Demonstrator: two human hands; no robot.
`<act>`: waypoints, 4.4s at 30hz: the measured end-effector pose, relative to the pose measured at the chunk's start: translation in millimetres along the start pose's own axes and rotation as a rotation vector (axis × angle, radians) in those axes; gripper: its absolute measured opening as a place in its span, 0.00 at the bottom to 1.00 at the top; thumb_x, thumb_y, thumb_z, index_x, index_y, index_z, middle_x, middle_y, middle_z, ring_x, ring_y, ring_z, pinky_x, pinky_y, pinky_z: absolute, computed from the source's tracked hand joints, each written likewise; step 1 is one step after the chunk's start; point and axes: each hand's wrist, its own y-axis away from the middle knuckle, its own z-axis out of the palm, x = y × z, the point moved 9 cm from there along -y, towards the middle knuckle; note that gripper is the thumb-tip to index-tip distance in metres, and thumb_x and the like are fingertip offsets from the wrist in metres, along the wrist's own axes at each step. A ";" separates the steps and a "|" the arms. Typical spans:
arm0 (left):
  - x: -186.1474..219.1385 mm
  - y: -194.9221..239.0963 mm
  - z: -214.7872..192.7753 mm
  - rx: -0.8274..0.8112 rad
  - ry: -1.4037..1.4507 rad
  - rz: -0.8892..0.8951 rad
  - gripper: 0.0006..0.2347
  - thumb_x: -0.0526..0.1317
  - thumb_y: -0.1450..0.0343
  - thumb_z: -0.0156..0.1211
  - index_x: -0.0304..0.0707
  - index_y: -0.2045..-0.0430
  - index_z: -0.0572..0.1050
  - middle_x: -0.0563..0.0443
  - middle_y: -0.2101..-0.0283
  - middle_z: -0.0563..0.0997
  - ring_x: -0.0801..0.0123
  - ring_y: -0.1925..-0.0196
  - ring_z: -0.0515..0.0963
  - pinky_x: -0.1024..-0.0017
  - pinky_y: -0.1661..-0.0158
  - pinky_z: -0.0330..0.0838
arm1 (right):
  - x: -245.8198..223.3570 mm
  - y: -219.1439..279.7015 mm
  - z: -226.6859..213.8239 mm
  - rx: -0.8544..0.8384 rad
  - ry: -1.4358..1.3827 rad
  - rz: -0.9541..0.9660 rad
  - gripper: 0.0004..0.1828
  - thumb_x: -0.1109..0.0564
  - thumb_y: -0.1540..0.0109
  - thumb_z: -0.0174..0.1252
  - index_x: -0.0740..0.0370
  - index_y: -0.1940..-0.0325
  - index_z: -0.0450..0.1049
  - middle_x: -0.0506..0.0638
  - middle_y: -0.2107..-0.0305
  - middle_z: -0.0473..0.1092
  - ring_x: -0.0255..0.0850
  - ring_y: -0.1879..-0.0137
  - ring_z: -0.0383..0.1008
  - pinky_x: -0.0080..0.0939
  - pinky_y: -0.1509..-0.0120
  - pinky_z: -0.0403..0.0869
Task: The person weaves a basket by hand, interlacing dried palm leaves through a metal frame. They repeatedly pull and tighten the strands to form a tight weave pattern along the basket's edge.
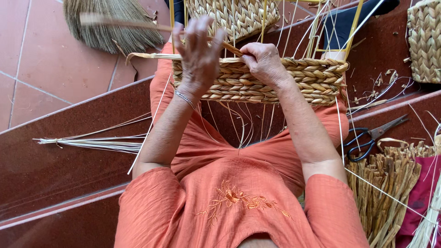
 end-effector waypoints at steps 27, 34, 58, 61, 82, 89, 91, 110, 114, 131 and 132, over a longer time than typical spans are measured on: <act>-48.7 15.8 27.3 -0.494 0.658 -0.397 0.13 0.43 0.30 0.70 0.40 0.55 0.79 0.48 0.50 0.78 0.59 0.45 0.74 0.60 0.46 0.69 | -0.6 -12.4 14.2 0.057 0.202 -0.060 0.06 0.58 0.36 0.60 0.55 0.60 0.83 0.50 0.64 0.79 0.43 0.57 0.79 0.46 0.50 0.76; -37.7 33.1 9.0 -0.259 0.088 0.076 0.09 0.39 0.35 0.72 0.51 0.79 0.74 0.55 0.50 0.76 0.64 0.42 0.71 0.58 0.44 0.65 | 20.4 -10.3 18.0 0.200 0.160 0.125 0.11 0.51 0.33 0.62 0.56 0.68 0.81 0.47 0.76 0.77 0.38 0.70 0.77 0.44 0.60 0.75; -183.8 151.7 57.1 -0.496 0.711 -0.731 0.18 0.39 0.28 0.76 0.34 0.65 0.66 0.57 0.64 0.69 0.77 0.62 0.66 0.80 0.60 0.67 | 162.5 464.5 -192.1 0.727 0.154 0.811 0.01 0.61 0.30 0.67 0.61 0.56 0.82 0.49 0.66 0.79 0.34 0.61 0.80 0.39 0.53 0.81; -188.2 156.2 60.6 -0.479 0.799 -0.740 0.18 0.38 0.26 0.79 0.34 0.63 0.66 0.57 0.64 0.69 0.77 0.62 0.66 0.80 0.57 0.68 | 184.3 522.7 -167.8 0.607 0.263 0.952 0.02 0.61 0.33 0.69 0.59 0.60 0.82 0.48 0.67 0.79 0.35 0.63 0.80 0.43 0.49 0.81; -191.5 159.7 61.8 -0.452 0.771 -0.816 0.18 0.38 0.23 0.77 0.33 0.58 0.67 0.54 0.60 0.70 0.78 0.61 0.68 0.82 0.62 0.65 | 167.6 571.1 -178.9 0.709 1.148 0.542 0.09 0.63 0.29 0.61 0.57 0.64 0.80 0.46 0.70 0.75 0.35 0.59 0.74 0.36 0.58 0.75; -188.6 153.3 57.9 -0.429 0.704 -0.784 0.19 0.40 0.26 0.75 0.32 0.60 0.65 0.52 0.58 0.71 0.76 0.61 0.71 0.80 0.63 0.72 | 217.5 477.1 -209.1 0.858 1.082 0.530 0.20 0.68 0.32 0.56 0.52 0.77 0.72 0.43 0.83 0.66 0.30 0.74 0.69 0.33 0.78 0.66; -186.9 155.8 64.6 -0.449 0.735 -0.875 0.21 0.43 0.24 0.79 0.36 0.59 0.65 0.51 0.61 0.73 0.76 0.64 0.73 0.82 0.65 0.73 | 218.7 446.9 -203.5 0.990 1.085 0.438 0.14 0.64 0.33 0.60 0.52 0.73 0.76 0.44 0.80 0.70 0.32 0.71 0.72 0.33 0.76 0.69; -171.8 147.4 60.8 -0.422 0.882 -0.878 0.18 0.36 0.23 0.73 0.33 0.57 0.63 0.46 0.57 0.76 0.71 0.57 0.83 0.77 0.56 0.85 | 194.0 620.2 -168.1 0.943 0.368 0.827 0.08 0.62 0.26 0.63 0.55 0.60 0.81 0.44 0.68 0.78 0.28 0.67 0.76 0.34 0.66 0.75; -167.2 144.2 61.2 -0.395 0.944 -0.908 0.18 0.36 0.23 0.75 0.33 0.58 0.63 0.46 0.58 0.77 0.69 0.57 0.85 0.77 0.55 0.86 | 196.0 620.4 -108.1 0.763 0.378 0.882 0.05 0.58 0.35 0.71 0.56 0.64 0.81 0.47 0.71 0.76 0.33 0.64 0.75 0.44 0.53 0.77; -116.9 93.9 13.7 -0.330 0.276 -0.415 0.25 0.38 0.28 0.77 0.26 0.43 0.67 0.38 0.49 0.73 0.57 0.47 0.73 0.59 0.46 0.71 | 116.8 544.6 -142.3 0.870 0.014 0.660 0.04 0.64 0.27 0.58 0.62 0.54 0.68 0.47 0.65 0.76 0.33 0.63 0.78 0.36 0.66 0.72; -92.4 86.9 3.3 -0.312 0.287 -0.355 0.22 0.37 0.27 0.75 0.28 0.44 0.69 0.39 0.48 0.74 0.58 0.46 0.74 0.59 0.45 0.72 | 93.5 515.9 -150.5 0.857 0.048 0.586 0.05 0.64 0.27 0.59 0.63 0.55 0.69 0.48 0.65 0.76 0.34 0.62 0.78 0.35 0.63 0.73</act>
